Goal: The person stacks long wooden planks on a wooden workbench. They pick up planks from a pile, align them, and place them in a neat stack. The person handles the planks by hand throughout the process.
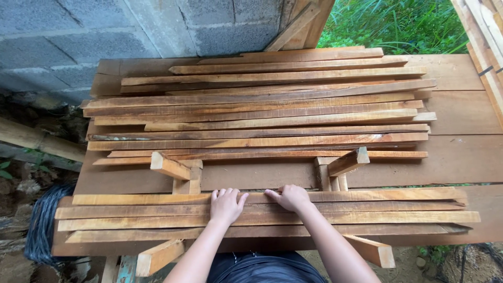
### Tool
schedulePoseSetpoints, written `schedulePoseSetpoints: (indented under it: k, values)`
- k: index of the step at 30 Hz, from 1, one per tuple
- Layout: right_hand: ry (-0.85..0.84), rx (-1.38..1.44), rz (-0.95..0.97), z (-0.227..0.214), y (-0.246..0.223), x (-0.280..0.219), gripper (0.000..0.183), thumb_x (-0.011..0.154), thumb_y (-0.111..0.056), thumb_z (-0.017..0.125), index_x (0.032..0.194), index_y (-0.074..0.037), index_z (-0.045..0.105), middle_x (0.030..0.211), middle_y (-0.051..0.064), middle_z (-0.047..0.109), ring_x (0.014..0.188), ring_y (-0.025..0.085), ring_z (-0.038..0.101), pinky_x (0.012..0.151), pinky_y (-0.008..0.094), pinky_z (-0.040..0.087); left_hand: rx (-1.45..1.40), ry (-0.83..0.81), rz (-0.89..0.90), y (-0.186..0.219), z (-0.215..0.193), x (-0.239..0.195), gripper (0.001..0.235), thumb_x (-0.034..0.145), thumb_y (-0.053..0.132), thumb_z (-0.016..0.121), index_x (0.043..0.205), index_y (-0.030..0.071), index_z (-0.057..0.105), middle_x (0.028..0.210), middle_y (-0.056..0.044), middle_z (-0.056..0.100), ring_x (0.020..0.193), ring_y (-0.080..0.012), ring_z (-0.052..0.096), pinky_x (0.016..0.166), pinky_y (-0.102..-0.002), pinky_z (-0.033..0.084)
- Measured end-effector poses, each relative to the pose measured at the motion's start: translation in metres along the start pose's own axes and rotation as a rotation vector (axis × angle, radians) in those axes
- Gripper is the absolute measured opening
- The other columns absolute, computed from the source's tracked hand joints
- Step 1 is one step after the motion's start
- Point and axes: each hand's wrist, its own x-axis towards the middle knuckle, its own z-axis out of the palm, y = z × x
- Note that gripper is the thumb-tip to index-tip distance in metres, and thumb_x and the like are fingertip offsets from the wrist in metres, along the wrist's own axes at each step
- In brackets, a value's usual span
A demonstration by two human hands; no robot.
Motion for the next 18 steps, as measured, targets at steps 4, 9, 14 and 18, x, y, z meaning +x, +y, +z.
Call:
schedulePoseSetpoints:
  k: [4, 9, 14, 18]
  values:
    - [-0.106, 0.05, 0.039, -0.02, -0.003, 0.003, 0.08, 0.084, -0.084, 0.049, 0.112, -0.017, 0.082, 0.111, 0.012, 0.077, 0.11, 0.03, 0.072, 0.099, 0.042, 0.056, -0.025, 0.02, 0.01, 0.001, -0.007, 0.024, 0.055, 0.099, 0.057, 0.047, 0.102, 0.012, 0.077, 0.109, -0.008, 0.075, 0.113, -0.0265, 0.065, 0.107, -0.045, 0.043]
    - [-0.186, 0.149, 0.049, -0.014, 0.015, 0.049, 0.07, 0.09, -0.076, 0.056, 0.12, -0.017, 0.078, 0.115, 0.012, 0.075, 0.112, 0.03, 0.07, 0.098, 0.042, 0.055, 0.024, -0.342, -0.096, 0.007, -0.028, 0.066, 0.049, 0.103, 0.053, 0.05, 0.099, 0.013, 0.078, 0.106, -0.011, 0.078, 0.104, -0.0273, 0.071, 0.115, -0.049, 0.039]
    - [0.199, 0.408, 0.042, -0.066, 0.009, 0.09, 0.055, 0.086, -0.06, 0.063, 0.119, -0.017, 0.075, 0.113, 0.007, 0.077, 0.107, 0.026, 0.074, 0.093, 0.041, 0.058, -0.066, -0.334, -0.084, 0.005, -0.058, 0.134, 0.043, 0.099, 0.052, 0.056, 0.117, 0.018, 0.074, 0.118, -0.006, 0.073, 0.112, -0.0239, 0.067, 0.116, -0.05, 0.04]
    - [0.61, 0.24, -0.064, -0.101, 0.027, 0.164, 0.057, 0.09, -0.057, 0.066, 0.125, -0.012, 0.07, 0.13, 0.011, 0.069, 0.125, 0.03, 0.062, 0.106, 0.041, 0.05, -0.073, -0.182, -0.036, -0.011, -0.094, 0.209, 0.05, 0.101, 0.053, 0.053, 0.133, 0.017, 0.065, 0.128, -0.006, 0.073, 0.12, -0.023, 0.068, 0.118, -0.048, 0.044]
